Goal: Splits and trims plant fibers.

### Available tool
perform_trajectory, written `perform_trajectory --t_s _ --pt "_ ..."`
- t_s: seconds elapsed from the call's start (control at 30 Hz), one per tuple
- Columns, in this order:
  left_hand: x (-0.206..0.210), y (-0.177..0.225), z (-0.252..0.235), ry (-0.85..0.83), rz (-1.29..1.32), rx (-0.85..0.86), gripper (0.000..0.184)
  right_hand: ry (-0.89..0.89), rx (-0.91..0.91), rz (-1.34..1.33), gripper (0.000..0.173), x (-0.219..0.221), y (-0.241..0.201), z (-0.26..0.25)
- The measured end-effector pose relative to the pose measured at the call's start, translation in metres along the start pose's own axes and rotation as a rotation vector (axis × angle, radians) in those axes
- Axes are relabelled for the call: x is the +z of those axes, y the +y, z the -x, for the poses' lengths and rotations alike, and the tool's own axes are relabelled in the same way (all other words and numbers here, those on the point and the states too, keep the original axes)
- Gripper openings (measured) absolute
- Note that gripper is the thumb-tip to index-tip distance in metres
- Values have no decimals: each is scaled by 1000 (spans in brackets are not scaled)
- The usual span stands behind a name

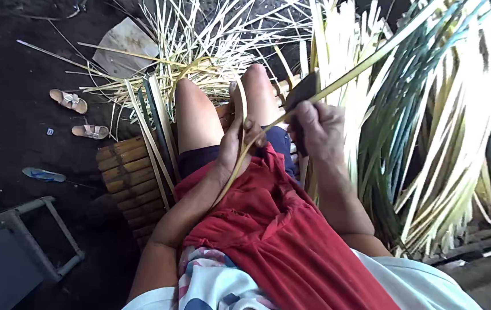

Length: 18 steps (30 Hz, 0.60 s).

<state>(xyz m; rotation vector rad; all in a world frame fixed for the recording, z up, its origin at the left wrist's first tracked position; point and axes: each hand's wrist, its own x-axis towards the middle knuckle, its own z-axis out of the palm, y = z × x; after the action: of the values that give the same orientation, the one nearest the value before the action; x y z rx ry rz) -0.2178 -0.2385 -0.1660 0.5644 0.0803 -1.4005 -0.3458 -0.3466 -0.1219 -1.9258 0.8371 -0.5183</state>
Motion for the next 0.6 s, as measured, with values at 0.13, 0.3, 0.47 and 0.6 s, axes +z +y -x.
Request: perform_trajectory --t_s 0.13,0.3,0.47,0.6 --pt "-12 -5 6 -35 232 85 48 -251 -185 13 33 34 5 34" --pt "-24 9 -11 263 300 142 55 -414 -278 -162 36 10 -5 39" --pt "-9 3 41 -6 -27 -32 46 -93 -98 97 35 23 10 31" --pt "-29 5 -2 -9 345 4 55 -178 -277 229 33 55 3 36"
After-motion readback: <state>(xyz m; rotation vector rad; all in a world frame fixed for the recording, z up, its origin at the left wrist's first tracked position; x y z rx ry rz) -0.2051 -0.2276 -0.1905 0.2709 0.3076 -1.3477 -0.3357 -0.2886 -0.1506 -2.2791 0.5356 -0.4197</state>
